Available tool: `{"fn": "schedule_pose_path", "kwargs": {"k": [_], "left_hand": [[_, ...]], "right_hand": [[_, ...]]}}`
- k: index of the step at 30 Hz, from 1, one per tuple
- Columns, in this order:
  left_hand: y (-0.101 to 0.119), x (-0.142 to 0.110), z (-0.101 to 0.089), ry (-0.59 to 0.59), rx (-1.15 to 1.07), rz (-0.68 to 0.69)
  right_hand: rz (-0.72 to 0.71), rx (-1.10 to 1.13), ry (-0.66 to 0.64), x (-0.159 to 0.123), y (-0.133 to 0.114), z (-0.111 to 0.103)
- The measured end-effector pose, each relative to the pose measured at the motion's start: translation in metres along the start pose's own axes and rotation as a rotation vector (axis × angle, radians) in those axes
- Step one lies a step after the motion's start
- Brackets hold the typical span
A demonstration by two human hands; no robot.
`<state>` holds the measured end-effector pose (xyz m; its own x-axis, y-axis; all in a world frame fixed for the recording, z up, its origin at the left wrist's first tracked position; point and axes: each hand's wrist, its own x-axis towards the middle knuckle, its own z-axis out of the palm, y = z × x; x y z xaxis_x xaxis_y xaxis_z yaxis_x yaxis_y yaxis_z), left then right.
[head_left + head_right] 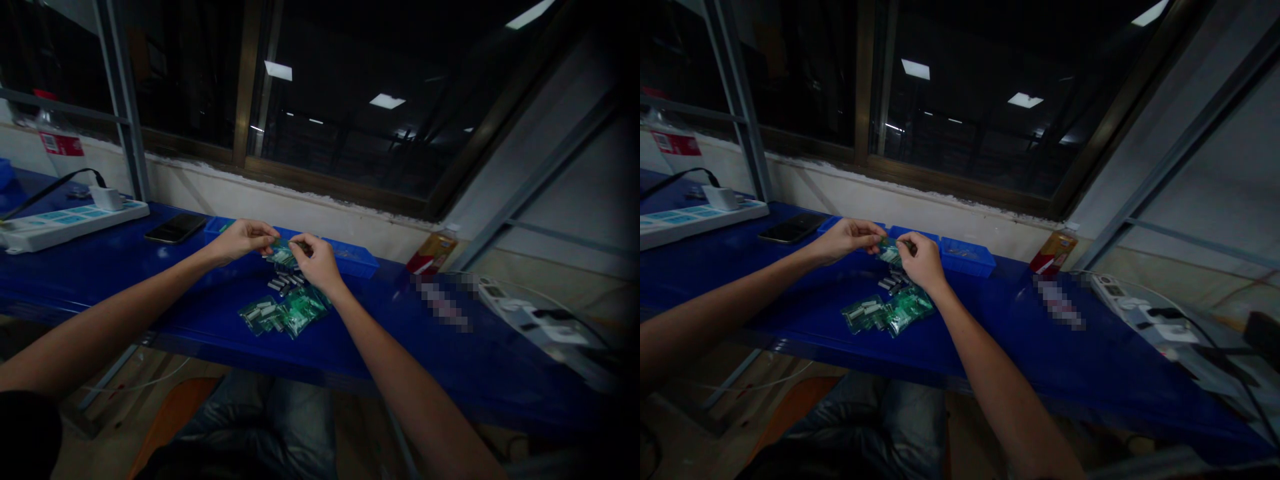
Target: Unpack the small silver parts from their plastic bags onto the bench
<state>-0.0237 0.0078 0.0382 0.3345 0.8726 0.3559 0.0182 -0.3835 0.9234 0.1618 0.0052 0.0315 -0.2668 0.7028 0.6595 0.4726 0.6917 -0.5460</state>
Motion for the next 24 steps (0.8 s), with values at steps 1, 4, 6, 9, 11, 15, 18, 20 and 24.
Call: {"fn": "schedule_pose_path", "kwargs": {"k": [1,4,6,9,11,15,18,20,24], "left_hand": [[0.0000,0.0001,-0.0002,0.000,0.003,0.002],[-0.0015,0.0007,0.0015,0.019,0.026,0.019],[-0.0030,0.0013,0.0036,0.032,0.052,0.031],[-0.0043,0.0020,0.0053,0.033,0.070,0.032],[-0.0040,0.0022,0.0050,0.031,0.058,0.027],[-0.0028,0.0021,0.0031,0.027,0.014,0.031],[-0.0028,0.0018,0.0029,0.024,-0.005,0.032],[-0.0029,0.0016,0.0030,0.026,-0.009,0.034],[-0.0030,0.0014,0.0024,0.032,0.001,0.040]], "right_hand": [[-0.001,0.002,0.001,0.0000,-0.0002,0.0000],[-0.022,-0.004,-0.010,-0.0002,0.0001,0.0012],[-0.038,-0.008,-0.020,-0.0005,0.0009,0.0024],[-0.038,-0.009,-0.025,-0.0007,0.0016,0.0033],[-0.026,-0.007,-0.021,-0.0006,0.0012,0.0027],[-0.016,0.002,-0.016,-0.0002,-0.0004,0.0007],[-0.010,0.010,-0.014,-0.0001,-0.0010,0.0002],[-0.007,0.009,-0.011,-0.0001,-0.0010,0.0002],[0.002,0.017,-0.015,-0.0002,-0.0010,0.0000]]}}
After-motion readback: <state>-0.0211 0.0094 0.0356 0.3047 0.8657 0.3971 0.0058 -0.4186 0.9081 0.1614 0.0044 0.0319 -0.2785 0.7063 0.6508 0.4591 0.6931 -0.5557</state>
